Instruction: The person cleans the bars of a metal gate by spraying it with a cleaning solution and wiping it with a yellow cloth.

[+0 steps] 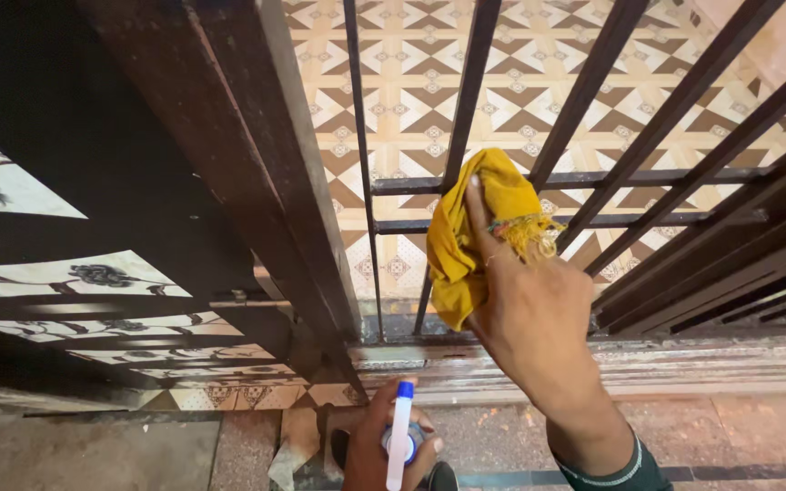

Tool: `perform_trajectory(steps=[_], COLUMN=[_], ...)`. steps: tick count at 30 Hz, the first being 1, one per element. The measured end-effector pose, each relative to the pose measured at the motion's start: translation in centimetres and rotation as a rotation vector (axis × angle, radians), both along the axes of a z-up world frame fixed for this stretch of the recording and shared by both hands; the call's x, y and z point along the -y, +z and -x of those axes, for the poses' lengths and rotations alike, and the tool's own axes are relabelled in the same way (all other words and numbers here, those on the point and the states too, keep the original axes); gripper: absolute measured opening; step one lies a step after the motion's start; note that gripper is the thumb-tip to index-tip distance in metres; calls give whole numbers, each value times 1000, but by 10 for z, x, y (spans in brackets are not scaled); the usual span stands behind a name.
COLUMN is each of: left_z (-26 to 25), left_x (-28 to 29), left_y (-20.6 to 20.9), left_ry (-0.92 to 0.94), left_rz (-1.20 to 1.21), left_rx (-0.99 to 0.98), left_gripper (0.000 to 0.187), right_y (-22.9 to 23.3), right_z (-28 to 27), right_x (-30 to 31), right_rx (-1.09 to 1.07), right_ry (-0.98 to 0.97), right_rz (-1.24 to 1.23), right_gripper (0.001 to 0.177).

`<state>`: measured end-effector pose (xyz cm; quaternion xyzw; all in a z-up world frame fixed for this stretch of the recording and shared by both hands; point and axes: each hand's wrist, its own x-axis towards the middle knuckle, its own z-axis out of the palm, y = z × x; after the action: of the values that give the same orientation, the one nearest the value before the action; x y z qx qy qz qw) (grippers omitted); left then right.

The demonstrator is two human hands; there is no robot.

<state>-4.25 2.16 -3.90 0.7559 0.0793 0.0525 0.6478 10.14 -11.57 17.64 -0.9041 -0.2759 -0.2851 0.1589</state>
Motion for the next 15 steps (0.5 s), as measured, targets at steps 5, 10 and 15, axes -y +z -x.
perform_trajectory(steps=[5,10,15], left_z=[-2,-8,-9], left_x=[4,7,15], left_y=[-2,2,-8], left_ry=[4,-36,-103], left_rz=[21,-19,-68], left_rx=[143,109,182], left_gripper=[76,76,78], right_y=[18,29,-3], right_z=[-14,-17,0], right_x=[-3,-10,6], right_rx=[-44,-266,-20], right_ry=[5,-187,-32], right_rz=[23,250,-11], right_gripper=[91,92,81])
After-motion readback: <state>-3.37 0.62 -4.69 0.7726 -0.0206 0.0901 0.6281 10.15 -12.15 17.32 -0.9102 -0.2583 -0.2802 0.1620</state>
